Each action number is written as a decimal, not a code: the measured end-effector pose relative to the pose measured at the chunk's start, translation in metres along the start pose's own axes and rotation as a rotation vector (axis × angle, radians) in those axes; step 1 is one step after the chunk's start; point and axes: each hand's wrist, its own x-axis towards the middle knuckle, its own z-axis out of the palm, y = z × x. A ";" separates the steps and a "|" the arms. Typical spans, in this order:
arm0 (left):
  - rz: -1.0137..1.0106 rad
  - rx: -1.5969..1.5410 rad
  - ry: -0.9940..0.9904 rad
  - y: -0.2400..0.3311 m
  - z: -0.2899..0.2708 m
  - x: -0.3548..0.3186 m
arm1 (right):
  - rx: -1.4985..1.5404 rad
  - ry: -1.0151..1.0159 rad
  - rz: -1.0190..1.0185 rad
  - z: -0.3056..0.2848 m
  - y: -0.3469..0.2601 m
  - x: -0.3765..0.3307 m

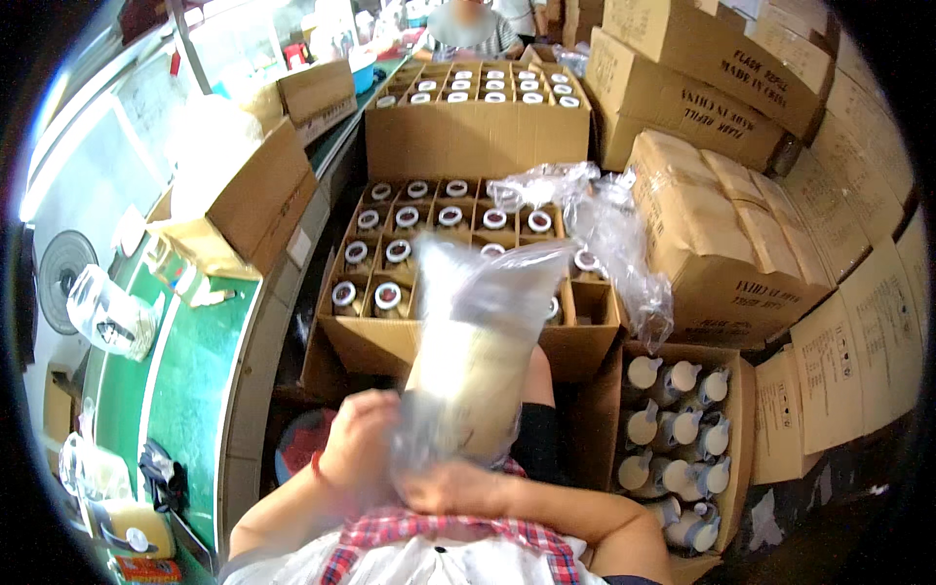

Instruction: The person assembles beige flasks by inserting metal strainers into the bodies and screwing on grey lids. The person handles the flasks one at a time, placing them into plastic bags and then into a cardboard box.

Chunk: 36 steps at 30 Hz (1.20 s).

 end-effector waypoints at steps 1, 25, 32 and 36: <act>0.027 0.100 -0.203 0.009 -0.008 -0.005 | 0.365 -0.285 0.108 0.011 -0.002 -0.007; 0.033 -0.009 -0.331 0.017 -0.100 0.011 | 0.513 0.190 -0.658 -0.185 -0.079 0.108; -0.312 0.378 1.191 0.012 -0.285 -0.142 | 0.749 0.553 -1.042 -0.114 -0.084 0.192; -0.771 0.641 1.524 0.003 -0.376 -0.285 | 0.939 0.159 -0.925 -0.104 -0.076 0.224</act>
